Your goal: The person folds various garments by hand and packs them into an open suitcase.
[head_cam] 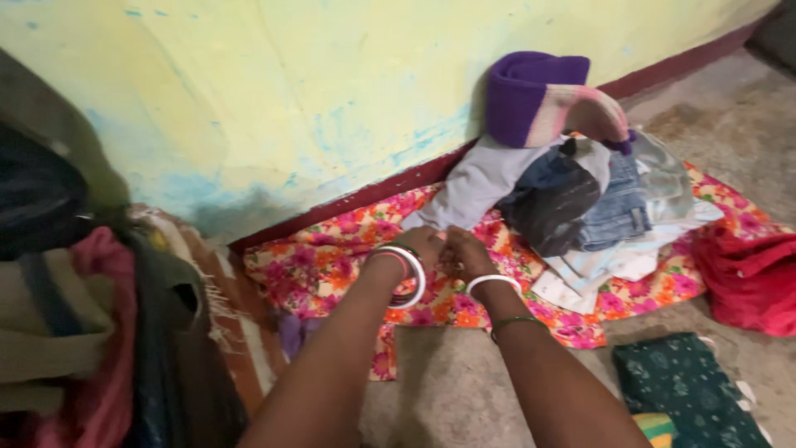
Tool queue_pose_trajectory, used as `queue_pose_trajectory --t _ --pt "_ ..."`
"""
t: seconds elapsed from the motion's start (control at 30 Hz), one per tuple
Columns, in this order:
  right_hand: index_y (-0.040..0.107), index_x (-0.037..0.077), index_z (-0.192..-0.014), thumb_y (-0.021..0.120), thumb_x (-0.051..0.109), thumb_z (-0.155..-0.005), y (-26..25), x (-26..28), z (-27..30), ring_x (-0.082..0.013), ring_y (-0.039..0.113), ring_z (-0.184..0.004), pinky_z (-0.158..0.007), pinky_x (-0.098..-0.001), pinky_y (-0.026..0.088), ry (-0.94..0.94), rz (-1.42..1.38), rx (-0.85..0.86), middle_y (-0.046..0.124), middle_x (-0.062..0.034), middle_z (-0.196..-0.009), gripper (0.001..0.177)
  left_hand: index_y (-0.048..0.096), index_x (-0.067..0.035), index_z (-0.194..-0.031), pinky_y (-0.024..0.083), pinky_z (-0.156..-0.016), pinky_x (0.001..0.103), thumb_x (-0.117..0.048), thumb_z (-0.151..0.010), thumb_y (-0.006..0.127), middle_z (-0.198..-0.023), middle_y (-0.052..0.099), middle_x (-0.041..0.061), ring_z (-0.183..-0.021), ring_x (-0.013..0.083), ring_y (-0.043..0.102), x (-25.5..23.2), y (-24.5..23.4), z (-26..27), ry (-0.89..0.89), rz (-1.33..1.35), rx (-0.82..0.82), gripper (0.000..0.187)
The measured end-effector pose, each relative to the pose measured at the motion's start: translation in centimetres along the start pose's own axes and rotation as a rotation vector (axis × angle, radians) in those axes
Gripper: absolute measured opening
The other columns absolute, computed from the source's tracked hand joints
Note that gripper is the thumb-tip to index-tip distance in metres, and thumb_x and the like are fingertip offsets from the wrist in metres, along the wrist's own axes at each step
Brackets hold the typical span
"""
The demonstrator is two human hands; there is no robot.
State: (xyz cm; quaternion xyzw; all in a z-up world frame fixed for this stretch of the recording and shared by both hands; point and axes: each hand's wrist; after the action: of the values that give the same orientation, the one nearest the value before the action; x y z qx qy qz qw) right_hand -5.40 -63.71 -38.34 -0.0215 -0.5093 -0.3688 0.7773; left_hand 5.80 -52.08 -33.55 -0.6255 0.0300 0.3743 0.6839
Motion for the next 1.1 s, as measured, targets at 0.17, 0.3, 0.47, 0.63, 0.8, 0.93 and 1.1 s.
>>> queue_pose_trajectory --t 0.17,0.3,0.47,0.63,0.8,0.93,1.1 --pt "0.071 0.007 -0.116 0.067 0.022 -0.094 0.9 0.0 -1.0 -0.011 0.057 -0.065 -0.059 -0.0292 0.049 -0.116 -0.132 -0.209 0.06 0.0006 -0.075 0.027 0.072 -0.009 -0.121 0.049 -0.103 0.046 -0.044 -0.101 0.046 -0.126 0.069 0.022 -0.12 0.0367 0.065 -2.6 -1.2 2.1 -0.244 0.176 0.078 0.048" --pt "0.074 -0.002 -0.108 0.068 0.008 -0.091 -0.4 0.2 -2.3 -0.0111 0.059 -0.065 -0.06 -0.0269 0.049 -0.403 -0.196 -0.256 0.068 -0.0013 -0.08 0.021 0.061 -0.012 -0.134 0.049 -0.104 0.045 -0.047 -0.093 0.055 -0.131 0.067 0.021 -0.122 0.0364 0.064 -3.7 -1.2 2.6 -0.315 0.308 0.031 0.055" --pt "0.073 0.0 -0.105 0.065 0.0 -0.09 -0.6 3.5 -1.2 -0.0126 0.057 -0.063 -0.058 -0.0269 0.047 -0.386 -0.25 -0.271 0.065 -0.0018 -0.079 0.017 0.037 -0.008 -0.152 0.043 -0.11 0.043 -0.048 -0.087 0.071 -0.146 0.051 0.024 -0.132 0.0366 0.054 -5.1 -3.3 2.3 -0.193 0.208 -0.07 0.083" --pt "0.07 0.004 -0.098 0.06 0.0 -0.09 2.4 9.7 4.2 -0.015 0.058 -0.063 -0.062 -0.0306 0.053 -0.358 -0.229 -0.241 0.064 -0.0028 -0.079 0.013 0.044 -0.015 -0.15 0.048 -0.108 0.043 -0.036 -0.08 0.07 -0.139 0.061 0.02 -0.128 0.0346 0.061 -8.0 -7.3 6.6 -0.18 0.304 -0.125 0.078" --pt "0.07 0.003 -0.1 0.058 -0.002 -0.091 4.0 16.2 11.4 -0.0161 0.06 -0.066 -0.066 -0.0343 0.056 -0.41 -0.166 -0.135 0.066 -0.0052 -0.081 0.016 0.03 -0.01 -0.156 0.047 -0.11 0.044 -0.035 -0.074 0.084 -0.145 0.055 0.024 -0.133 0.0383 0.057 -12.0 -12.5 10.8 -0.115 0.138 -0.173 0.101" --pt "0.071 -0.001 -0.105 0.057 -0.002 -0.092 5.3 20.2 17.5 -0.0141 0.061 -0.068 -0.071 -0.0366 0.06 -0.496 -0.106 -0.094 0.068 -0.0069 -0.085 0.019 0.019 -0.018 -0.161 0.042 -0.113 0.047 -0.046 -0.073 0.088 -0.158 0.036 0.023 -0.139 0.0416 0.046 -17.0 -18.2 15.1 -0.155 0.047 -0.15 0.115" --pt "0.069 0.0 -0.108 0.054 -0.001 -0.093 8.2 25.1 26.1 -0.014 0.061 -0.071 -0.07 -0.0339 0.059 -0.601 -0.114 0.012 0.067 -0.0063 -0.088 0.021 0.018 -0.016 -0.16 0.045 -0.112 0.048 -0.051 -0.067 0.089 -0.154 0.039 0.025 -0.137 0.0415 0.05 -22.9 -24.0 22.0 -0.028 -0.039 -0.146 0.122"
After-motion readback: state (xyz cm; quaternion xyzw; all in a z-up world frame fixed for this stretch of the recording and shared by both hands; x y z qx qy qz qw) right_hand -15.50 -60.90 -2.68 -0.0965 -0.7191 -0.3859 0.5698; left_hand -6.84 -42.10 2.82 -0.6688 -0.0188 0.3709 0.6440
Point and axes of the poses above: each hand's wrist, its own z-axis away from the middle knuckle, its own y-axis out of the palm, x = y × z
